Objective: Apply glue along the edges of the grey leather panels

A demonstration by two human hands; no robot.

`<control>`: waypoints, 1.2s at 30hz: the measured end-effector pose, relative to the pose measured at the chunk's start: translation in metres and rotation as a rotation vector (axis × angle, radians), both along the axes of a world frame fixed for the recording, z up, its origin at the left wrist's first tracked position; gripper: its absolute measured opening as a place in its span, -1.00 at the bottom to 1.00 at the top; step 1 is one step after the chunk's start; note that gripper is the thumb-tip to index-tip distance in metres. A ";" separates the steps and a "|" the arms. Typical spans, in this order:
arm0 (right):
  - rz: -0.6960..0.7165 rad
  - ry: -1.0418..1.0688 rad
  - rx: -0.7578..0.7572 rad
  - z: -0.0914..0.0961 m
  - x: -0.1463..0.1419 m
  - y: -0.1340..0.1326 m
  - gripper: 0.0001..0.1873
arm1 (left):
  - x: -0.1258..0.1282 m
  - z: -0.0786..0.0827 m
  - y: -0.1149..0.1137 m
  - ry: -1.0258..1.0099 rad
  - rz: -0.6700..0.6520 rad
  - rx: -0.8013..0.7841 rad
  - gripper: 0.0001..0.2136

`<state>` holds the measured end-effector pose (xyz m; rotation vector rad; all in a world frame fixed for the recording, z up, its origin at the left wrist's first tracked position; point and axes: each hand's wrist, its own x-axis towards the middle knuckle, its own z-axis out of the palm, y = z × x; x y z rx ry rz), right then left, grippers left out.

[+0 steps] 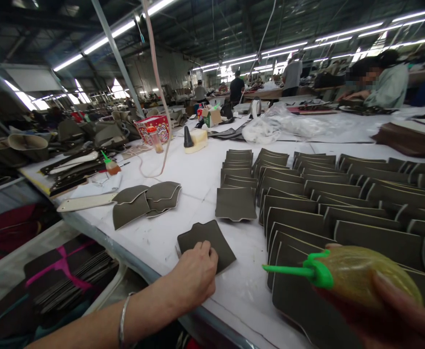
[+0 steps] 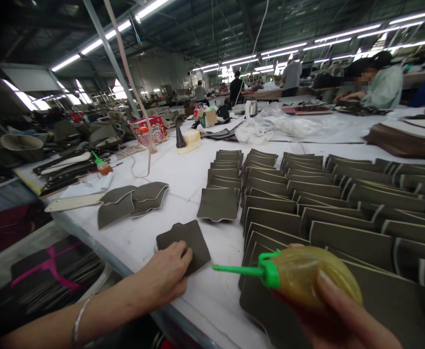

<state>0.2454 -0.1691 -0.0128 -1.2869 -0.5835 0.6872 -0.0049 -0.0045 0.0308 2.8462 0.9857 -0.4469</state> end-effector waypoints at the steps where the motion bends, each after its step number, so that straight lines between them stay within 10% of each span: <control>1: -0.013 0.153 -0.009 0.001 0.000 0.000 -0.65 | 0.003 -0.001 0.000 0.004 -0.007 0.013 -0.68; 9: -0.101 0.392 -0.091 0.010 -0.006 0.003 -0.55 | 0.011 -0.004 0.011 -0.024 -0.070 0.037 -0.66; 23: 0.080 -0.791 -0.128 0.028 -0.027 0.046 -0.49 | 0.014 -0.008 0.030 -0.312 0.014 -0.179 -0.64; 36: 0.174 -0.998 -0.080 0.025 -0.050 0.062 -0.63 | 0.011 -0.017 0.035 -0.321 -0.001 -0.124 -0.64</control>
